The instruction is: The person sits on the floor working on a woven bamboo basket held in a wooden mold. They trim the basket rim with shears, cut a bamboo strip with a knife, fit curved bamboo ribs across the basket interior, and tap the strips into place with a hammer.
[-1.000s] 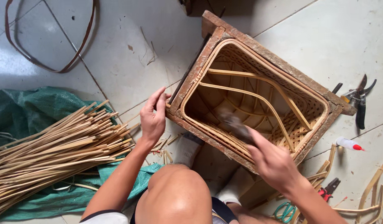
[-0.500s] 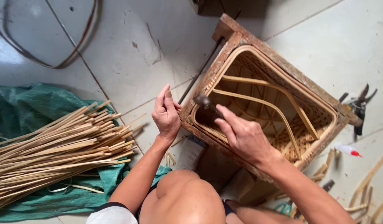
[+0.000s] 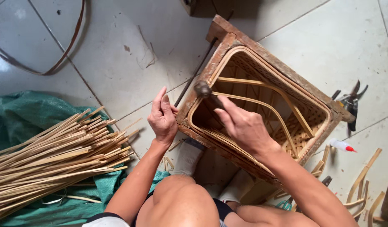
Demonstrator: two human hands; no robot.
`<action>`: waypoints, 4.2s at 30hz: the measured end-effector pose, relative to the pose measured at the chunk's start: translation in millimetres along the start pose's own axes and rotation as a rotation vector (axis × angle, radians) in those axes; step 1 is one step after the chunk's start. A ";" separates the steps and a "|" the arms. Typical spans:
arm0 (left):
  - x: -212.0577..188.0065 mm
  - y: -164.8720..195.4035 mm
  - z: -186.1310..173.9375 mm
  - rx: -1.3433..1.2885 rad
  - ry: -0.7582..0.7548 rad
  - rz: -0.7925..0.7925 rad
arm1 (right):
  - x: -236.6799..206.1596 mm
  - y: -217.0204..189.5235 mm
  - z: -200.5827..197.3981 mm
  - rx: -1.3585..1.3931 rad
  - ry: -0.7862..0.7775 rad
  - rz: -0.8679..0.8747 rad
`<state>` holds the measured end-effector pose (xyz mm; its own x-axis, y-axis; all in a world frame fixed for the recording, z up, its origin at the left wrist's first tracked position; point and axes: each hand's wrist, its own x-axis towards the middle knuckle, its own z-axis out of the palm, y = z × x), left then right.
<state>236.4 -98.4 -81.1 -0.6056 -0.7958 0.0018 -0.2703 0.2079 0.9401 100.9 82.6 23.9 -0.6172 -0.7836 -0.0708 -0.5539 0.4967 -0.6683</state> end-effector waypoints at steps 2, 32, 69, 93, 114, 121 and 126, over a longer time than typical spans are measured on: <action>1.4 10.3 -4.9 0.032 -0.068 -0.034 | -7.7 -2.0 2.6 -0.008 0.068 -0.081; 12.4 43.3 39.1 0.661 -0.542 0.136 | 37.9 51.0 -37.9 0.069 0.008 0.192; -81.3 84.9 69.3 0.812 -1.521 1.131 | -416.8 112.6 104.1 -0.068 0.850 1.017; -105.8 71.3 74.5 0.486 -1.289 1.559 | -464.3 71.8 41.9 0.736 0.634 0.457; -113.1 60.3 80.6 0.467 -1.432 1.125 | -451.9 84.3 62.1 0.310 0.755 0.638; -105.7 72.8 86.2 0.420 -1.490 1.088 | -435.9 77.4 132.2 0.248 0.964 1.394; -114.1 84.0 90.8 0.547 -1.445 1.161 | -403.3 78.0 157.1 0.112 1.003 1.149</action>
<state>214.8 61.5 -33.3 -0.6214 0.7813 -0.0588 0.6616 0.5635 0.4947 394.4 378.7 -116.0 -0.8066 0.5842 -0.0898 0.4886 0.5736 -0.6575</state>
